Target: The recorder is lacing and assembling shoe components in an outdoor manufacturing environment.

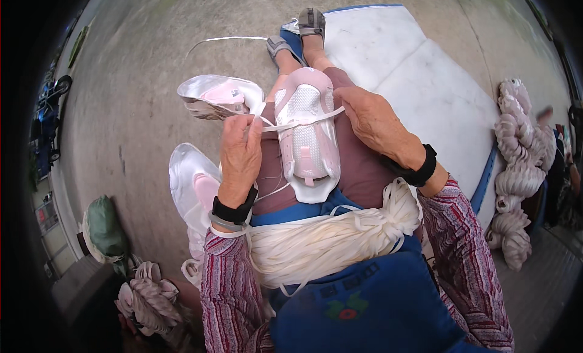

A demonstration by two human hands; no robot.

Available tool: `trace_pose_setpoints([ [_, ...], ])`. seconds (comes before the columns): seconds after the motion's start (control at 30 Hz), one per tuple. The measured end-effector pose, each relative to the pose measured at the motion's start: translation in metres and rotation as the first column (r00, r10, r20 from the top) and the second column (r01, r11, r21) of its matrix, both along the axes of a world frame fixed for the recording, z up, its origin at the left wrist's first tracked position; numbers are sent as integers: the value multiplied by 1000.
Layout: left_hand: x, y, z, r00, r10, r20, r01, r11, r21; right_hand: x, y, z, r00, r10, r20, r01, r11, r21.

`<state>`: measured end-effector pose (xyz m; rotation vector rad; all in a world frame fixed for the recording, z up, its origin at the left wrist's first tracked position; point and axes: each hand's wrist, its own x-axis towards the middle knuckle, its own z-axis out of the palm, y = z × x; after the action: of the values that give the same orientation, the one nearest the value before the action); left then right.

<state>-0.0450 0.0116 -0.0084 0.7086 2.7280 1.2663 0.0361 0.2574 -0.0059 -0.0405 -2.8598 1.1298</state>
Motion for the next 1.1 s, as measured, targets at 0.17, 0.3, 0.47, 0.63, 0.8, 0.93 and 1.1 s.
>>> trace_pose_setpoints([
  [0.17,24,-9,37,889,85,451,-113,993,35,17,-4,27,975,-45,220,105,958,-269],
  [0.3,36,-7,34,906,-24,422,46,998,-43,19,-15,17,976,12,216,45,966,-256],
  [0.47,38,-8,25,947,-14,320,36,997,-64,10,-22,7,999,37,27,-28,961,-274],
  [0.63,33,-3,22,957,3,291,24,996,-91,8,-23,7,998,21,53,-9,977,-214],
  [0.8,32,3,25,956,6,294,24,995,-98,5,-23,2,1000,19,12,-17,991,-134],
  [0.93,29,0,22,906,45,421,-32,999,-38,3,-25,2,999,37,15,-35,990,-134],
  [1.1,31,1,19,902,-28,431,20,1000,24,0,-28,7,997,71,2,-71,997,26],
])
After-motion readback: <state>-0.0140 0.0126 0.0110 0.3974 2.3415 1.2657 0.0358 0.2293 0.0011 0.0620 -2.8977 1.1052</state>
